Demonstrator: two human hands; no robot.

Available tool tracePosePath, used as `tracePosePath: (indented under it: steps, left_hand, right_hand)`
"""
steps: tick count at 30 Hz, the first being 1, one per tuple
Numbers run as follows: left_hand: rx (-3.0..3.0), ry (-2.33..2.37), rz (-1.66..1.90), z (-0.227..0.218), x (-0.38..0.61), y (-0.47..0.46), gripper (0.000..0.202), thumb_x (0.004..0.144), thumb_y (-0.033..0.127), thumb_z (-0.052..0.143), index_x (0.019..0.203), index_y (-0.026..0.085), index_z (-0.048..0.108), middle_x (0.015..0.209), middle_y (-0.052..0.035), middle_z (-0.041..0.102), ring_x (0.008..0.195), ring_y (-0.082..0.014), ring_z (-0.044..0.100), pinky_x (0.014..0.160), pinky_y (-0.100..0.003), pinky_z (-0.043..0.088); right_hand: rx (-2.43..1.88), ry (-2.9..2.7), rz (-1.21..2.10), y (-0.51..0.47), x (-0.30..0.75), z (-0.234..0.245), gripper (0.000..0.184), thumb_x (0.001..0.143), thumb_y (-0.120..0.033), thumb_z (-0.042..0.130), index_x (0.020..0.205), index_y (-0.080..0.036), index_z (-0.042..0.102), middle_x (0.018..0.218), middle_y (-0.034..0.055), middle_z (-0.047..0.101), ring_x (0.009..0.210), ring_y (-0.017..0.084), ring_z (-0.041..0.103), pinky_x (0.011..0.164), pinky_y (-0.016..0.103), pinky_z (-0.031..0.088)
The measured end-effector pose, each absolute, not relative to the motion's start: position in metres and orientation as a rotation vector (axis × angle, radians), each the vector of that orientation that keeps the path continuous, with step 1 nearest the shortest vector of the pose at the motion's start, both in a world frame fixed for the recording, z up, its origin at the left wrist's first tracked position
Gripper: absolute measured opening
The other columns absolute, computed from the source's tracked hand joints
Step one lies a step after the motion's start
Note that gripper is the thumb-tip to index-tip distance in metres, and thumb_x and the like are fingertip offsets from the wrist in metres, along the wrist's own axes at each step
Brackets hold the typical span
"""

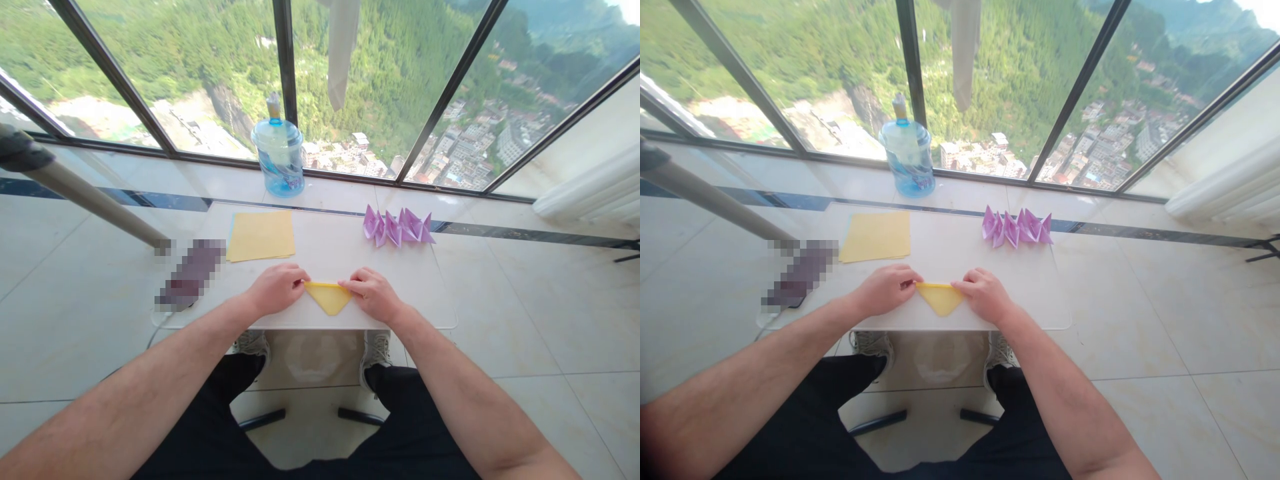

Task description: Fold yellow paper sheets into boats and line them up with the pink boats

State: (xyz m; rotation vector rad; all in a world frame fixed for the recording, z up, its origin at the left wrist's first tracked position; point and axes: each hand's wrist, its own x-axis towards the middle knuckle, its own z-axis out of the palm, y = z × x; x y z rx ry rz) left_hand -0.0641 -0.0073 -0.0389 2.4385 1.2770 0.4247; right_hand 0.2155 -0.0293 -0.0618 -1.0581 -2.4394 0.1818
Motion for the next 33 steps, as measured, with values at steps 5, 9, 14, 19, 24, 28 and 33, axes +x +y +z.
tracePosePath:
  steps: [5, 9, 14, 19, 24, 28, 33]
  left_hand:
    - [2.321, 1.313, 0.463, -0.0347, -0.0613, -0.0059, 0.021, 0.082, 0.02, 0.053, 0.078, 0.02, 0.073, 0.083, -0.004, 0.07, 0.077, -0.0171, 0.063, 0.071, -0.028, 0.046]
    - [2.313, 1.323, 0.412, -0.0329, -0.0605, -0.006, 0.021, 0.081, 0.019, 0.051, 0.079, 0.021, 0.072, 0.081, -0.0033, 0.071, 0.076, -0.0175, 0.063, 0.071, -0.029, 0.046]
    - [2.314, 1.331, 0.387, -0.0327, -0.0605, -0.0061, 0.023, 0.083, 0.02, 0.048, 0.081, 0.021, 0.071, 0.083, -0.0035, 0.072, 0.077, -0.0186, 0.064, 0.072, -0.03, 0.046]
    - [2.274, 1.338, 0.381, -0.0341, -0.0606, -0.0055, 0.023, 0.081, 0.017, 0.048, 0.081, 0.021, 0.071, 0.083, -0.0023, 0.072, 0.078, -0.018, 0.064, 0.073, -0.03, 0.047]
    - [2.442, 1.324, 0.392, -0.0388, -0.0617, -0.0074, 0.021, 0.085, 0.018, 0.049, 0.081, 0.021, 0.07, 0.083, -0.0037, 0.068, 0.079, -0.0184, 0.062, 0.073, -0.03, 0.047]
    - [2.694, 1.229, 0.397, -0.0416, -0.0646, -0.0102, 0.018, 0.09, 0.018, 0.051, 0.084, 0.02, 0.068, 0.083, -0.0051, 0.064, 0.081, -0.0192, 0.06, 0.073, -0.03, 0.046]
    - [2.965, 1.096, 0.351, -0.0385, -0.0667, -0.0143, 0.021, 0.094, 0.019, 0.05, 0.077, 0.019, 0.063, 0.079, -0.0055, 0.06, 0.078, -0.0196, 0.054, 0.069, -0.031, 0.044]
  right_hand:
    - [-1.098, -2.415, 0.282, -0.026, 0.2142, -0.0618, 0.029, 0.092, -0.012, 0.059, 0.114, -0.024, 0.074, 0.089, 0.0056, 0.067, 0.082, 0.017, 0.056, 0.076, 0.03, 0.047]
    - [-1.11, -2.411, 0.304, -0.0257, 0.2141, -0.062, 0.029, 0.092, -0.013, 0.06, 0.114, -0.024, 0.075, 0.089, 0.0057, 0.067, 0.082, 0.017, 0.057, 0.076, 0.03, 0.047]
    - [-1.092, -2.409, 0.326, -0.0252, 0.2145, -0.0612, 0.028, 0.092, -0.013, 0.06, 0.112, -0.025, 0.076, 0.089, 0.0053, 0.067, 0.082, 0.017, 0.057, 0.076, 0.029, 0.047]
    - [-1.096, -2.416, 0.331, -0.0242, 0.2146, -0.0616, 0.029, 0.092, -0.013, 0.06, 0.113, -0.026, 0.075, 0.089, 0.0048, 0.067, 0.082, 0.017, 0.057, 0.076, 0.029, 0.046]
    - [-1.082, -2.43, 0.282, -0.025, 0.215, -0.0627, 0.03, 0.092, -0.012, 0.06, 0.113, -0.027, 0.075, 0.087, 0.0042, 0.066, 0.081, 0.016, 0.055, 0.074, 0.028, 0.045]
    - [-1.051, -2.462, 0.187, -0.0281, 0.2146, -0.0612, 0.03, 0.093, -0.012, 0.059, 0.113, -0.028, 0.075, 0.086, 0.004, 0.065, 0.08, 0.016, 0.054, 0.073, 0.028, 0.043]
    - [-1.005, -2.514, 0.079, -0.0318, 0.2132, -0.0574, 0.033, 0.094, -0.01, 0.055, 0.114, -0.028, 0.074, 0.093, 0.0058, 0.066, 0.085, 0.017, 0.054, 0.076, 0.03, 0.044]
